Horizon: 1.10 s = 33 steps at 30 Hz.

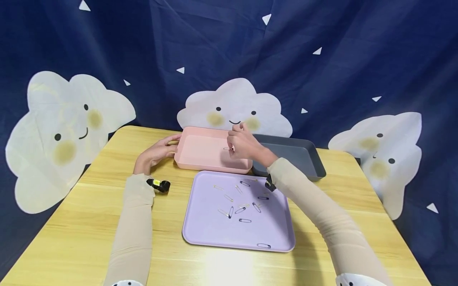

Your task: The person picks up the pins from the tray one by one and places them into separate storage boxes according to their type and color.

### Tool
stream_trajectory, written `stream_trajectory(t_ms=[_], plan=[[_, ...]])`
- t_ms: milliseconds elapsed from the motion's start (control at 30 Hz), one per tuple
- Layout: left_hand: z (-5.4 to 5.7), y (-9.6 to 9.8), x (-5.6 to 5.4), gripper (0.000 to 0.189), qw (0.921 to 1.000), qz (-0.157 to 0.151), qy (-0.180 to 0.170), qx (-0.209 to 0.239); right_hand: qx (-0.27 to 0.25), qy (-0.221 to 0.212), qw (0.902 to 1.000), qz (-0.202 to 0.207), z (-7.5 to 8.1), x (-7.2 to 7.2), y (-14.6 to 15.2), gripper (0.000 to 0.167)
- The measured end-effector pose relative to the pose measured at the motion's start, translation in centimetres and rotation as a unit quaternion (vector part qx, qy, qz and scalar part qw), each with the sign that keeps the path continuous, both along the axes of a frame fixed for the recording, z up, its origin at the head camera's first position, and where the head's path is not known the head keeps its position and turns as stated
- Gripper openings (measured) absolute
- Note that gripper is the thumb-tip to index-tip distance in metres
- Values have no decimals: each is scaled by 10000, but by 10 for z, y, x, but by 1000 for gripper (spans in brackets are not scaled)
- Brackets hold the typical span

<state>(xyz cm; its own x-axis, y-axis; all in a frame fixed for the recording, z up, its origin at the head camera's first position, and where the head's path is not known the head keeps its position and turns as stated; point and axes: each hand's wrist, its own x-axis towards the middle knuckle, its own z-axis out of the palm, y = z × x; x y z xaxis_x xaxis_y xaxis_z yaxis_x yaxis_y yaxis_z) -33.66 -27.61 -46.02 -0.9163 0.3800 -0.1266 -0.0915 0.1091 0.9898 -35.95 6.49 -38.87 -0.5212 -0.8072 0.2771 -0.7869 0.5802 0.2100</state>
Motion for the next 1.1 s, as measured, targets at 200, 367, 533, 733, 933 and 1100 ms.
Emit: stream_trajectory(t_ms=[200,367,533,733,933,1100], plan=[[4,1,0,70,9999,151,-19,-44,281,-131,9993,-191,-1,-6,-6,5],[6,0,1,70,9999,163,-31,-39,536,-252,9976,-352,-4,-11,-7,8],[6,0,0,71,9999,154,-41,-46,686,-451,9951,-550,-11,-16,-6,10],[6,1,1,69,9997,199,-76,-116,841,-753,9905,-780,-21,-21,-4,18],[7,2,3,68,9997,186,-50,-141,922,-938,9875,-863,-30,-22,0,22],[5,1,2,69,9997,185,-36,-173,898,-943,9881,-821,-33,-23,2,21]])
